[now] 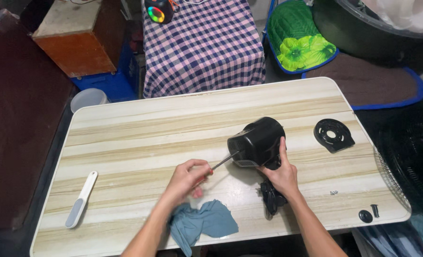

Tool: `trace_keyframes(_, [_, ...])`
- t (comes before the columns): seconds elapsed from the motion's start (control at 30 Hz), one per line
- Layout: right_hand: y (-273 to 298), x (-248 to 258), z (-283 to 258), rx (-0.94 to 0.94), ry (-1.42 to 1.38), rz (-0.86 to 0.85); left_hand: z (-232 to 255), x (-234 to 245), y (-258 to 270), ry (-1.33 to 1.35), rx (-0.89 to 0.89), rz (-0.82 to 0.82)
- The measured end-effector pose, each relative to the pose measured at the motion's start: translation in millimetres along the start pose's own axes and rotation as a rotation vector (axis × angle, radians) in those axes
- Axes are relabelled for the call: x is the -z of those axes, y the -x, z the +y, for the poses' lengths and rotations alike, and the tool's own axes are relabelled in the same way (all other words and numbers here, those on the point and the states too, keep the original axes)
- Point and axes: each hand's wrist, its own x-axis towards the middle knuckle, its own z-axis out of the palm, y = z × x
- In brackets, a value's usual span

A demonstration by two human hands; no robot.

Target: The person reassembles an electric fan by attaching the motor housing to the stand, securing it with a screw, and then mounting the front grille. The person uses a screwdriver and a cloth to clean parts before assembly.

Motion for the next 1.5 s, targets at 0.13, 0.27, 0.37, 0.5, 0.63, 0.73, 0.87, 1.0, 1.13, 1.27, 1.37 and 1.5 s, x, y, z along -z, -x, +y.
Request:
trace_keyframes(0.13, [-3.9, 4.9, -0.8, -0.072, 0.135, -0.098, -6.4, 4.9, -8.9, 0.235, 0.275, -0.215])
trace_keyframes(0.27, [-4.3, 7.1, -3.0, -0.050, 0.142, -0.091, -34.9, -9.9, -0.1, -0.726, -0.955, 0.261])
trace_keyframes(0.37, [-7.5, 9.8, -6.4, -0.013, 0.112, -0.084, -39.2, -11.1, -9.3, -0.218, -0.521, -0.046])
trace_keyframes(0.5, [-7.6, 13.6, -8.7, -0.151, 0.189, -0.209, -36.1, 0.5, -10.6, 0.528, 0.437, -0.462])
trace_keyframes(0.63, [-5.0, 9.5, -12.8, -0.061, 0.168, -0.152, -33.8, 5.8, -6.1, 0.565, 0.468, -0.496])
trace_keyframes(0.73, [-0.8, 5.0, -11.5, -0.028, 0.141, -0.115, -41.0, 4.1, -5.1, 0.590, 0.474, -0.493])
trace_keyframes(0.87, [-3.1, -1.3, -7.0, 0.046, 0.141, -0.118, -55.3, 6.7, -10.5, 0.652, 0.468, -0.526])
trace_keyframes(1.0, [-4.5, -7.6, -0.1, -0.046, 0.291, -0.224, -67.7, 8.6, -13.7, 0.703, 0.476, -0.529])
trace_keyframes(1.13, [-3.0, -16.3, 7.3, 0.186, 0.270, -0.182, -71.6, 9.0, -14.0, 0.709, 0.507, -0.511])
trace_keyframes(1.27, [-4.3, -22.7, 14.0, 0.173, 0.367, -0.266, -73.4, 9.6, -13.1, 0.596, 0.572, -0.429])
trace_keyframes(1.37, [-7.4, -26.3, 16.5, 0.158, 0.396, -0.287, -81.0, 8.8, -14.1, 0.563, 0.529, -0.400])
trace_keyframes(1.5, [-12.0, -26.7, 18.9, 0.139, 0.426, -0.313, -100.6, 2.9, -19.7, 0.432, 0.395, -0.363])
